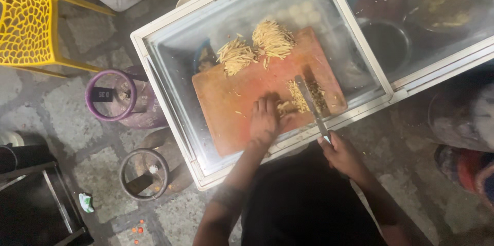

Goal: The person repeatedly chops a pile of light-colored vegetable strips on a red cutting board using a knife. They gather the chopped pieces into a pile and continue chopping until the end of the clip.

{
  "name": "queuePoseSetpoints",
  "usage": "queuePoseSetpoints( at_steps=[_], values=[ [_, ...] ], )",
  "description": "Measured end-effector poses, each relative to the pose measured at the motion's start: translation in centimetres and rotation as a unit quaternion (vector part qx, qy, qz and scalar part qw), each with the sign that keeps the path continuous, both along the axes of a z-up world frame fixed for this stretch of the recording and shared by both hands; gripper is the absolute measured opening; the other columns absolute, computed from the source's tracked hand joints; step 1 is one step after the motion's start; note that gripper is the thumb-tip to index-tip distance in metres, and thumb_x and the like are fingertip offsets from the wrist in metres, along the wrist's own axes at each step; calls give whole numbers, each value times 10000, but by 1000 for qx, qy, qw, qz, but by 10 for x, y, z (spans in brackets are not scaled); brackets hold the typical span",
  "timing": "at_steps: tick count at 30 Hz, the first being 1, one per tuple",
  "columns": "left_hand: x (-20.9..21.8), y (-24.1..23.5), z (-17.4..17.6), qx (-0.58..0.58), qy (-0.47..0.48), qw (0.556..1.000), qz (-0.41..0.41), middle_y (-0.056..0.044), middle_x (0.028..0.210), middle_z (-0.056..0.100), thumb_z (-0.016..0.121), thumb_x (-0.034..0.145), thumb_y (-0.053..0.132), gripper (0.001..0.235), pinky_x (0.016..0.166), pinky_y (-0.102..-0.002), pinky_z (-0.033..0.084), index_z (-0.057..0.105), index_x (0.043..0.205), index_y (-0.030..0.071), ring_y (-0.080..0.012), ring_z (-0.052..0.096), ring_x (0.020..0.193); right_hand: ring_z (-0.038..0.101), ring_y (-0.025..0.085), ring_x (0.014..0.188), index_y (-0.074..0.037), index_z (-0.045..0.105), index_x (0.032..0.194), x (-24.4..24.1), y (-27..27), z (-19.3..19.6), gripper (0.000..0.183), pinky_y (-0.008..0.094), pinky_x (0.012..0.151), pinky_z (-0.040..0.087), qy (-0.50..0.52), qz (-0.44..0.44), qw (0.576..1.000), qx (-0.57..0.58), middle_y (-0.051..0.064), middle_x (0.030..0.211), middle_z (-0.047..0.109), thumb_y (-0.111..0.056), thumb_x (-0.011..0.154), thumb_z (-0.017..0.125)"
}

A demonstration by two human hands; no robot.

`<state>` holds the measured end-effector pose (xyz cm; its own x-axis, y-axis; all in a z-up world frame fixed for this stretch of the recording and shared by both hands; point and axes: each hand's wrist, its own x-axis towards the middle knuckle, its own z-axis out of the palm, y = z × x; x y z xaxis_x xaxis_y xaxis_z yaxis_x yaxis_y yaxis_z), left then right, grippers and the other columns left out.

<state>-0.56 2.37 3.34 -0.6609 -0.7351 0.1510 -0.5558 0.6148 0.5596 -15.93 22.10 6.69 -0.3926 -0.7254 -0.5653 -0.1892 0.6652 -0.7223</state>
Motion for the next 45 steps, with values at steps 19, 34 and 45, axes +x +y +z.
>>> queuePoseSetpoints(
  at_steps=[19, 34, 45],
  values=[
    [28, -14, -50, -54, 89, 981, -162, -148, 1372, 620, 816, 809, 249, 655, 1181, -478, 412, 585, 1388, 50, -359, 544, 1341, 691, 457, 768, -69, 622, 1118, 42, 2, -92, 368, 552, 722, 543, 321, 114, 940, 22, 235, 785, 710, -406, 1009, 521],
    [37, -8, 11, 36, 167, 977, -130, -146, 1427, 610, 923, 678, 253, 849, 1135, -494, 446, 530, 1398, 34, -380, 570, 1336, 690, 470, 858, 38, 653, 932, 25, -106, -59, 567, 543, 747, 542, 298, 24, 949, -96, 278, 888, 694, -520, 869, 729],
    [50, -8, -21, 86, 203, 968, -116, -201, 1362, 655, 690, 803, -29, 580, 1167, -483, 456, 588, 1371, 35, -405, 598, 1311, 721, 237, 539, 13, 660, 946, 34, -91, -57, 213, 371, 499, 570, 40, -92, 993, -59, 205, 719, 734, -199, 921, 671]
  ],
)
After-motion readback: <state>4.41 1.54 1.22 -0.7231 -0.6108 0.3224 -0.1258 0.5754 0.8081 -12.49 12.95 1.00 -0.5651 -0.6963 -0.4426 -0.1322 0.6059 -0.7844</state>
